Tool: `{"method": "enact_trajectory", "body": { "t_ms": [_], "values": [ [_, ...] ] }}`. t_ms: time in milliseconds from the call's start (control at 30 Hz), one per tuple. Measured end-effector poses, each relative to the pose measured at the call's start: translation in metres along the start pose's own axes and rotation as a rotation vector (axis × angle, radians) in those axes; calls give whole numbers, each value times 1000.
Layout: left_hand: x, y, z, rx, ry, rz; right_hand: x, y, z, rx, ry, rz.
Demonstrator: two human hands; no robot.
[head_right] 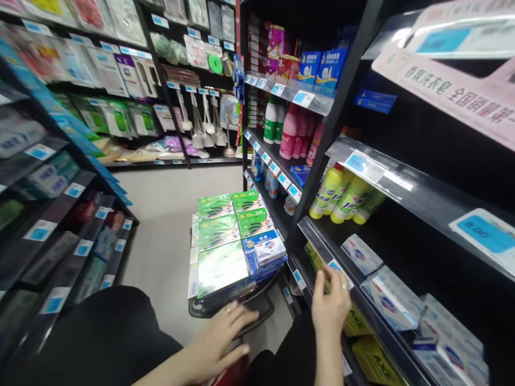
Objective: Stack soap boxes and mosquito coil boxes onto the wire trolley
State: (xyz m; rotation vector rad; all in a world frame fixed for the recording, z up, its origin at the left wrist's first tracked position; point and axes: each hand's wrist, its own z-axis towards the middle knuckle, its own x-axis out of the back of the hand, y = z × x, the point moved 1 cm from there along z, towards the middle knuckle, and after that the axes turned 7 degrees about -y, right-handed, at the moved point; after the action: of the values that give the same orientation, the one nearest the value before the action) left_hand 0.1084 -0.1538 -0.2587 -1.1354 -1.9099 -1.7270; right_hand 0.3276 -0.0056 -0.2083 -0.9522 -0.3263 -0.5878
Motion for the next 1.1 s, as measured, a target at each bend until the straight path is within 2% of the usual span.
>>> {"method": "enact_trajectory", "body": {
  "t_ms": [67, 133, 200, 300, 367, 433, 533, 567, 633, 733, 800, 867, 967, 1033, 1100],
  "values": [
    [-21, -22, -17, 36, -188, -109, 33, -3, 36, 129, 6, -313],
    [-35, -47, -21, 119, -298, -113, 54, 10, 76, 147, -53, -587],
    [-42, -70, -17, 181, -310, -6, 61, 34, 111, 79, -214, -786],
    [-44, -96, -12, 282, -243, 171, 61, 71, 147, -99, -582, -934],
    [-46, -106, -12, 347, -248, 212, 61, 82, 161, -86, -720, -906],
    [-47, -110, -15, 405, -287, 205, 66, 75, 167, 29, -693, -796],
    [-48, -111, -17, 437, -339, 166, 79, 38, 158, 138, -575, -532],
    [-48, -111, -16, 433, -345, 158, 81, 22, 150, 113, -575, -421],
    [-48, -111, -14, 425, -325, 161, 78, -9, 131, -17, -688, -154],
    [-52, -114, -7, 422, -280, 199, 44, -45, 106, -216, -895, 348],
    [-57, -117, -3, 424, -278, 201, 4, -57, 99, -318, -932, 592],
    [-63, -120, 0, 428, -283, 181, -44, -61, 101, -406, -938, 674],
    [-71, -123, 3, 432, -273, 164, -119, -58, 113, -461, -1000, 539],
    [-74, -125, 3, 439, -268, 161, -161, -50, 121, -468, -1030, 289],
    [-75, -127, 3, 448, -267, 155, -193, -39, 126, -472, -1037, 58]
  ]
}}
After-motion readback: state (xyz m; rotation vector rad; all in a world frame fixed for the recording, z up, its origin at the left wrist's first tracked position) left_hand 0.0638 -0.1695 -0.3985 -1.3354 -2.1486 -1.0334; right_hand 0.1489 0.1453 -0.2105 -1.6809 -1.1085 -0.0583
